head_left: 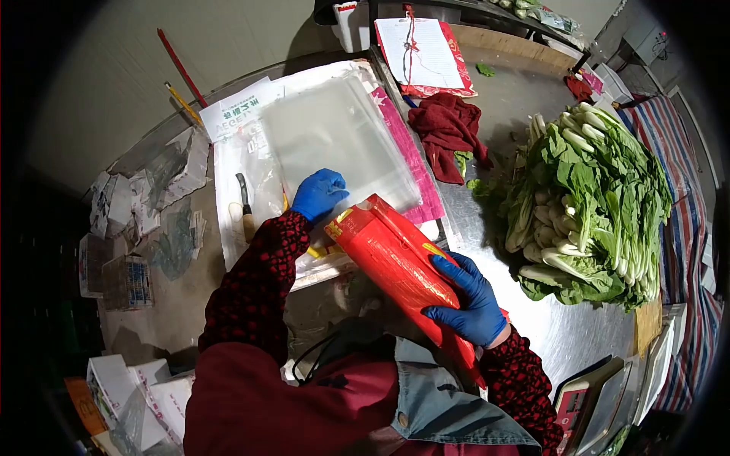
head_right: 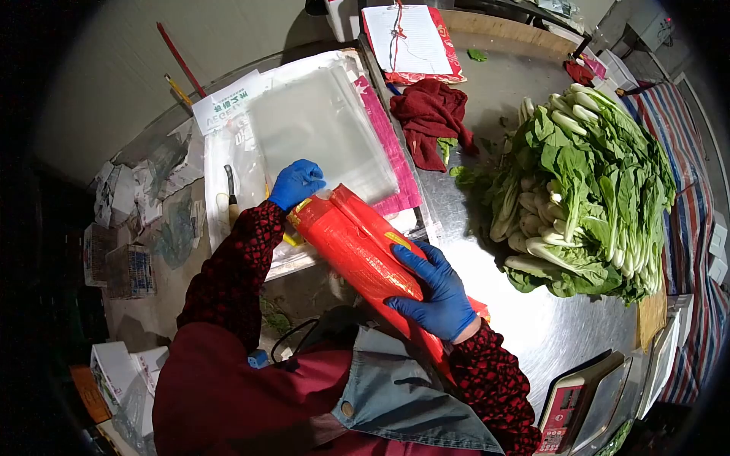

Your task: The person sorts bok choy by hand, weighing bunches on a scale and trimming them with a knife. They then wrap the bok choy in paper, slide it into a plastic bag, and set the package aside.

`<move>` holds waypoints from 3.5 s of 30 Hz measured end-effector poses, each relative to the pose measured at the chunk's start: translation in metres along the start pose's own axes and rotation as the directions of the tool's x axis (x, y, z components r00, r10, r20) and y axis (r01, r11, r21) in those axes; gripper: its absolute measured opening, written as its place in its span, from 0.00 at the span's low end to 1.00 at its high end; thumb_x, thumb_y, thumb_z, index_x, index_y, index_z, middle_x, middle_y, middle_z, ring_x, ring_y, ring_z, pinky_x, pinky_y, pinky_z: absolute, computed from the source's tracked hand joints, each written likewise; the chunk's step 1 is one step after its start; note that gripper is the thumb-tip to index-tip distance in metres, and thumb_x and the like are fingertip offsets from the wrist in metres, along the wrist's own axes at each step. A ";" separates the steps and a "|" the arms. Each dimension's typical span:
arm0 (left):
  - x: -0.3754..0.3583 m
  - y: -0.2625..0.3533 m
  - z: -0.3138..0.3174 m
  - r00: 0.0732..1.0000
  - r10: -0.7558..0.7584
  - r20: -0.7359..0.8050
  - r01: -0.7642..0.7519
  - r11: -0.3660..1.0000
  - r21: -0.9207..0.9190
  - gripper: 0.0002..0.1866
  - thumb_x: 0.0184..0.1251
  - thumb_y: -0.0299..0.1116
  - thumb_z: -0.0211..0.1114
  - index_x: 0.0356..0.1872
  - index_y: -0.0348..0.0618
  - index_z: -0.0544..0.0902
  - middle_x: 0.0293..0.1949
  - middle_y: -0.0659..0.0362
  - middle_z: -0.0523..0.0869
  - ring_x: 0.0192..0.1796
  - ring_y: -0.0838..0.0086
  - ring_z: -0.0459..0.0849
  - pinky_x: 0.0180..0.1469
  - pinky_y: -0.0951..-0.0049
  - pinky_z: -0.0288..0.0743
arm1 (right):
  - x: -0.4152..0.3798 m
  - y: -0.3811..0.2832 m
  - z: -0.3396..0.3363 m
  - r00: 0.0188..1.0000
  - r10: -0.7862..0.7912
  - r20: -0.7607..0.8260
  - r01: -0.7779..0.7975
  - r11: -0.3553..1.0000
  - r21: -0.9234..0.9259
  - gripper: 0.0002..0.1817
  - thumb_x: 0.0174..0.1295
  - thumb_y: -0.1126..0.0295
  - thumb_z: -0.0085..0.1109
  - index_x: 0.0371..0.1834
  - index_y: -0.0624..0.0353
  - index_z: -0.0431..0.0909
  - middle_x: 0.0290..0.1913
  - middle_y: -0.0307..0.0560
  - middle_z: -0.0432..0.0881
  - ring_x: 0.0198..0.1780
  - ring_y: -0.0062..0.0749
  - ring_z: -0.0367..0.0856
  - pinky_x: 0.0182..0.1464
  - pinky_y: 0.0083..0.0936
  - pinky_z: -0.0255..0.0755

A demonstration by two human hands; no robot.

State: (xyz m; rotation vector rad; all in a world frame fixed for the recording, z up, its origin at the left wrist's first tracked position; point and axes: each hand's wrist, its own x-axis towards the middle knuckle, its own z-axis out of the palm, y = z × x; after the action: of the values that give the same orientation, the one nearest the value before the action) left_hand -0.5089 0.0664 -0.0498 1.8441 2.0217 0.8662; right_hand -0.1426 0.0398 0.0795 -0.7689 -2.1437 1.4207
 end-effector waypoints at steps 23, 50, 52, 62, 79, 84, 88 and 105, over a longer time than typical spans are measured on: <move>-0.003 0.039 -0.008 0.983 0.180 0.021 -0.182 0.979 0.088 0.09 0.55 0.34 0.66 0.35 0.44 0.84 0.32 0.49 0.85 0.33 0.56 0.82 0.38 0.63 0.77 | 0.046 0.015 0.001 0.966 0.243 0.092 -0.209 0.518 0.830 0.41 0.46 0.82 0.67 0.68 0.60 0.61 0.65 0.46 0.69 0.65 0.34 0.67 0.67 0.33 0.60; 0.012 0.105 -0.034 0.937 0.318 -0.146 -0.335 0.935 -0.111 0.03 0.57 0.26 0.63 0.31 0.39 0.78 0.45 0.53 0.82 0.49 0.59 0.80 0.51 0.66 0.73 | 0.008 -0.005 -0.014 0.992 -0.095 -0.080 0.020 0.755 -0.656 0.36 0.38 0.68 0.70 0.59 0.41 0.75 0.63 0.60 0.67 0.44 0.53 0.76 0.47 0.40 0.74; 0.013 0.120 -0.035 0.882 0.469 -0.034 -0.470 0.876 -0.111 0.03 0.59 0.26 0.61 0.33 0.38 0.77 0.49 0.52 0.81 0.50 0.58 0.79 0.52 0.65 0.73 | 0.007 -0.012 -0.014 0.987 -0.119 -0.107 -0.013 0.606 -0.795 0.36 0.37 0.69 0.68 0.58 0.40 0.75 0.64 0.59 0.66 0.38 0.49 0.75 0.41 0.39 0.74; -0.030 0.225 0.019 0.681 0.720 0.133 -0.707 0.694 -0.136 0.05 0.58 0.28 0.59 0.35 0.41 0.76 0.50 0.49 0.78 0.56 0.54 0.76 0.64 0.51 0.62 | -0.007 0.002 -0.020 0.948 -0.120 -0.295 -0.128 0.706 -0.697 0.46 0.40 0.71 0.64 0.70 0.45 0.59 0.71 0.65 0.49 0.42 0.51 0.75 0.41 0.40 0.73; -0.123 0.404 0.128 0.431 0.603 0.671 0.625 0.336 -0.704 0.29 0.71 0.50 0.53 0.64 0.39 0.65 0.57 0.59 0.74 0.59 0.73 0.72 0.61 0.70 0.67 | -0.195 -0.005 -0.036 0.071 0.122 -0.990 -0.033 0.992 0.120 0.53 0.46 0.67 0.74 0.69 0.73 0.45 0.61 0.60 0.69 0.59 0.42 0.72 0.59 0.33 0.69; -0.127 0.420 0.171 -0.063 0.540 0.839 0.796 0.534 -0.285 0.28 0.74 0.51 0.46 0.63 0.38 0.66 0.56 0.54 0.77 0.56 0.65 0.78 0.58 0.66 0.73 | -0.272 -0.020 -0.046 0.151 0.452 -0.879 -0.433 0.830 0.352 0.50 0.55 0.50 0.63 0.69 0.73 0.47 0.60 0.72 0.68 0.61 0.55 0.70 0.63 0.35 0.63; -0.103 0.482 0.118 -0.157 0.519 0.840 0.835 0.524 -0.167 0.28 0.74 0.50 0.43 0.62 0.36 0.68 0.57 0.50 0.77 0.57 0.63 0.78 0.59 0.60 0.74 | -0.328 -0.080 -0.081 0.475 0.499 -0.725 -0.608 0.782 0.140 0.47 0.60 0.43 0.55 0.70 0.69 0.50 0.61 0.70 0.69 0.64 0.54 0.68 0.65 0.34 0.61; -0.059 0.539 0.135 -0.155 0.633 0.758 0.854 0.472 -0.220 0.31 0.74 0.55 0.36 0.68 0.42 0.59 0.59 0.49 0.75 0.58 0.52 0.77 0.54 0.45 0.75 | -0.348 -0.145 -0.180 0.362 0.254 -0.897 -0.348 0.929 0.123 0.27 0.65 0.54 0.56 0.62 0.58 0.70 0.50 0.46 0.79 0.51 0.29 0.77 0.54 0.25 0.71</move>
State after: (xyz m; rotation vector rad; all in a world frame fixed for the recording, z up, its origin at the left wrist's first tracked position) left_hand 0.0127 0.0481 0.1505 0.6780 0.2589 -0.0453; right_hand 0.2018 -0.1168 0.2574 -1.5928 -1.1910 0.6855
